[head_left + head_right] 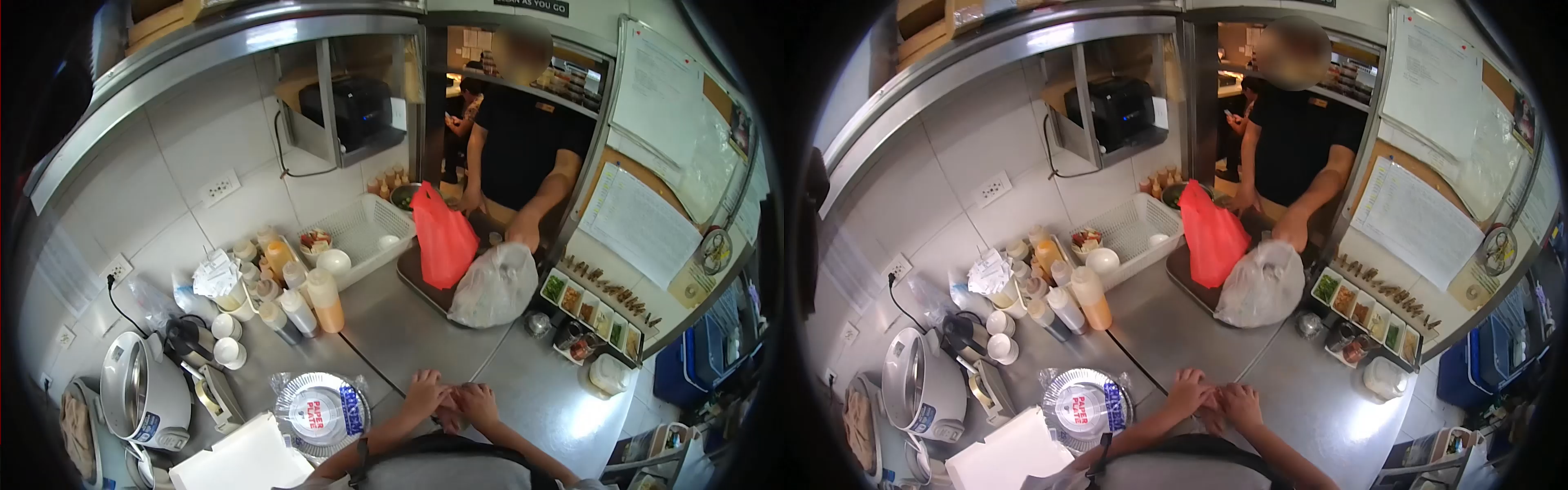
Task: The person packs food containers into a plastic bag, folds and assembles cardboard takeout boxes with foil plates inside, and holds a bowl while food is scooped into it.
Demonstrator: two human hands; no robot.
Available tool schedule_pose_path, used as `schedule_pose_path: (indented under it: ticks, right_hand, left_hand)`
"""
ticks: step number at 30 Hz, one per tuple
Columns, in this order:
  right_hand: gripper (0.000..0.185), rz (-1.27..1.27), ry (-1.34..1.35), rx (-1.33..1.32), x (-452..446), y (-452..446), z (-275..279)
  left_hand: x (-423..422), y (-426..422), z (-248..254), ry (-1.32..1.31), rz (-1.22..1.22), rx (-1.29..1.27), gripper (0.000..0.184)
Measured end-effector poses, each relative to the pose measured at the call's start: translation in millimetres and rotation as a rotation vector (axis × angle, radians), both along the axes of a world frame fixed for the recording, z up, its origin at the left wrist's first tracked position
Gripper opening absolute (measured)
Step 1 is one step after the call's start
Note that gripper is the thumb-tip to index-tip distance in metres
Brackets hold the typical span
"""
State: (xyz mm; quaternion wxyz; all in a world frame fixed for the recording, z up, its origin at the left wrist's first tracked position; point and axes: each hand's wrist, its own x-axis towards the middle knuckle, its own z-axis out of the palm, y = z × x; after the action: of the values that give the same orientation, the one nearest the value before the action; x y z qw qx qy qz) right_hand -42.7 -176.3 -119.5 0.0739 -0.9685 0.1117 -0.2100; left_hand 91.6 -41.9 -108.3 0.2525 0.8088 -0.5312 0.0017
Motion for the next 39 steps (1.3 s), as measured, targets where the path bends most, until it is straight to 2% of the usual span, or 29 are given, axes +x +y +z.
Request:
schedule_pose_path:
  ticks: [3, 4, 6, 8, 9, 11, 12, 14, 15, 17, 20, 21, 23, 24, 26, 29, 31, 32, 35, 37, 39]
  right_hand:
    - [0.026, -0.031, 0.165, 0.092, -12.3, -5.7, -20.8]
    - [0.025, -0.053, 0.107, 0.225, -16.2, -7.8, -20.0]
    - [0.025, -0.094, -0.032, 0.485, -6.8, -2.3, 6.7]
    - [0.025, -0.191, -0.044, 0.742, 2.2, -5.1, 30.2]
    - [0.025, -0.250, -0.045, 0.881, 2.3, 0.1, 45.8]
    - [0.021, -0.233, -0.092, 0.920, 6.0, 9.3, 89.2]
    - [0.018, -0.228, -0.114, 0.937, 10.4, 8.8, 106.2]
    - [0.015, -0.108, -0.252, 0.719, 19.2, 0.0, 116.9]
    - [0.014, -0.041, -0.321, 0.608, 22.4, -3.7, 119.1]
    - [0.019, 0.055, -0.240, 0.422, 28.2, -15.9, 111.7]
    - [0.025, 0.166, -0.028, 0.186, 37.6, -18.3, 61.2]
    - [0.027, 0.191, 0.055, 0.115, 35.2, -15.6, 44.4]
    - [0.030, 0.151, 0.030, 0.266, 24.7, -5.4, 36.6]
    - [0.031, 0.133, 0.022, 0.338, 19.3, -2.7, 34.4]
    - [0.033, 0.138, -0.029, 0.358, 20.5, -4.7, 18.3]
    - [0.032, 0.056, -0.039, 0.507, 30.2, -10.4, 2.9]
    - [0.034, 0.005, -0.043, 0.611, 30.5, -15.8, 3.9]
    - [0.037, -0.003, -0.051, 0.644, 32.4, -21.9, 22.0]
    - [0.040, 0.060, -0.117, 0.824, 31.9, -33.3, 92.1]
    - [0.036, 0.081, -0.096, 0.891, 38.6, -43.8, 99.5]
    - [0.035, 0.129, 0.018, 0.731, 42.6, -59.5, 89.5]
  left_hand:
    - [-20.9, 6.8, -7.1, -0.126, 0.011, -0.088, 0.026]
    - [-24.4, 3.9, -9.7, -0.165, 0.004, -0.077, 0.027]
    - [-24.3, 2.8, -5.0, -0.181, -0.015, -0.016, 0.028]
    - [-17.0, 3.7, 8.7, -0.125, -0.052, 0.085, 0.030]
    - [-15.0, 0.2, 12.2, -0.075, 0.010, 0.078, 0.029]
    - [-19.7, -2.6, 14.7, 0.042, 0.115, 0.084, 0.028]
    - [-21.4, -4.9, 20.2, 0.112, 0.133, 0.011, 0.027]
    - [-17.4, -10.6, 40.8, 0.239, 0.183, -0.148, 0.026]
    - [-14.9, -9.8, 47.6, 0.204, 0.256, -0.148, 0.026]
    - [-10.0, -6.5, 62.1, 0.133, 0.397, -0.147, 0.027]
    - [1.9, 46.9, 134.3, 0.268, 0.288, 0.014, 0.029]
    - [9.7, 72.3, 147.0, 0.481, 0.102, 0.044, 0.028]
    - [13.0, 124.6, 190.5, 0.826, -0.200, 0.179, 0.024]
    - [10.6, 148.3, 200.6, 0.896, -0.288, 0.335, 0.023]
    - [-3.0, 186.1, 211.0, 0.998, -0.464, 0.360, 0.028]
    - [-20.9, 203.7, 226.4, 1.178, -0.544, 0.505, 0.033]
    - [-26.0, 209.2, 222.6, 1.199, -0.536, 0.416, 0.035]
    - [-30.5, 213.1, 219.0, 1.219, -0.524, 0.367, 0.036]
    - [-42.3, 217.2, 216.3, 1.160, -0.480, 0.459, 0.037]
    - [-55.8, 224.1, 208.4, 1.025, -0.405, 0.515, 0.034]
    - [-72.2, 222.4, 220.5, 1.007, -0.278, 0.517, 0.032]
